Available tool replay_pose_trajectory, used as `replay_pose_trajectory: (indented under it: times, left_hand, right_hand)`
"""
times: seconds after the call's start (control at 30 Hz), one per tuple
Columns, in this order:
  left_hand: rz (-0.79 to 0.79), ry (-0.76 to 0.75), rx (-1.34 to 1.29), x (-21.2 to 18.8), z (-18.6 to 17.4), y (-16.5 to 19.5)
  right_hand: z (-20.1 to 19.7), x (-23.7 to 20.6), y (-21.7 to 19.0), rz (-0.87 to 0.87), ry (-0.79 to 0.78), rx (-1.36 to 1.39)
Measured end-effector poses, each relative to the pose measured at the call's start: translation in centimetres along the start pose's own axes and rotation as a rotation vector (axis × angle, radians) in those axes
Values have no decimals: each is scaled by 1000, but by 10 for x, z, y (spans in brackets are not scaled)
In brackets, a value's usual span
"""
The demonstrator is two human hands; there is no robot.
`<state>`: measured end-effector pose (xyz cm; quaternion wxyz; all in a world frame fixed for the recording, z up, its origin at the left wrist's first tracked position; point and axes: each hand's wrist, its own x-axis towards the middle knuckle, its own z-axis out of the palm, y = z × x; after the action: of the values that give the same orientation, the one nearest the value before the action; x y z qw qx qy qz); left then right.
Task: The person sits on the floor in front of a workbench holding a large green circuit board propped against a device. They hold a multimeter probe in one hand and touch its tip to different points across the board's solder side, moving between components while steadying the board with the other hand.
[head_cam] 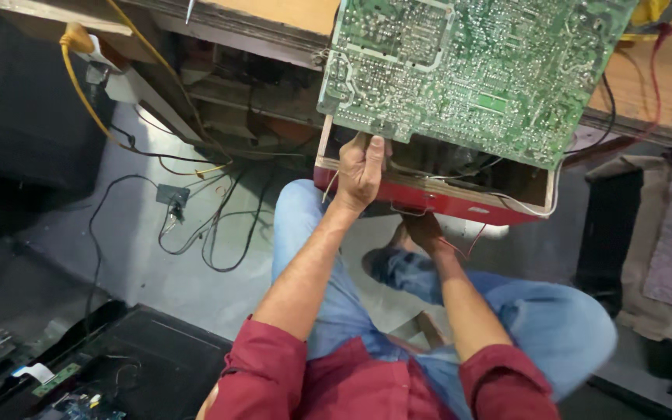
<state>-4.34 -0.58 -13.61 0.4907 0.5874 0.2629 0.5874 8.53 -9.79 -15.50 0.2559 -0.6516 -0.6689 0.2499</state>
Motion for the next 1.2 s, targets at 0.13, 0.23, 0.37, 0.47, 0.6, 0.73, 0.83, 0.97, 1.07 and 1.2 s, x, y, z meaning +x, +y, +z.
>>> replay_pose_trajectory:
  times: [0.13, 0.23, 0.37, 0.47, 0.6, 0.73, 0.83, 0.97, 1.07, 1.2]
  left_hand:
    - [-11, -5, -37, -1, -1, -1]
    - [-15, -10, -45, -2, 0, -2]
    - [21, -7, -11, -1, -1, -4]
    - [34, -2, -11, 0, -1, -5]
    - [32, -18, -32, -2, -1, -5]
    - [23, -7, 7, -4, -2, -7]
    - [18, -7, 5, -5, -1, -10]
    - [25, -11, -31, -2, -2, -13]
    - [13, -4, -46, -3, 0, -13]
    - [3, -5, -19, -3, 0, -12]
  right_hand:
    - [9, -8, -8, -359, 171, -923]
    - [15, -20, -7, -56, 125, -630]
    - [19, -24, -1, -75, 191, -810]
    - [21, -22, 3, 36, 31, -737]
    - [22, -17, 6, -141, -182, -823]
    - [24, -11, 6, -178, 33, -788]
    - [25, -10, 9, -242, -248, -730]
    - [27, -17, 4, -153, -349, -697]
    - [14, -38, 10, -102, -312, -223]
    - [-26, -69, -12, 310, -443, 479]
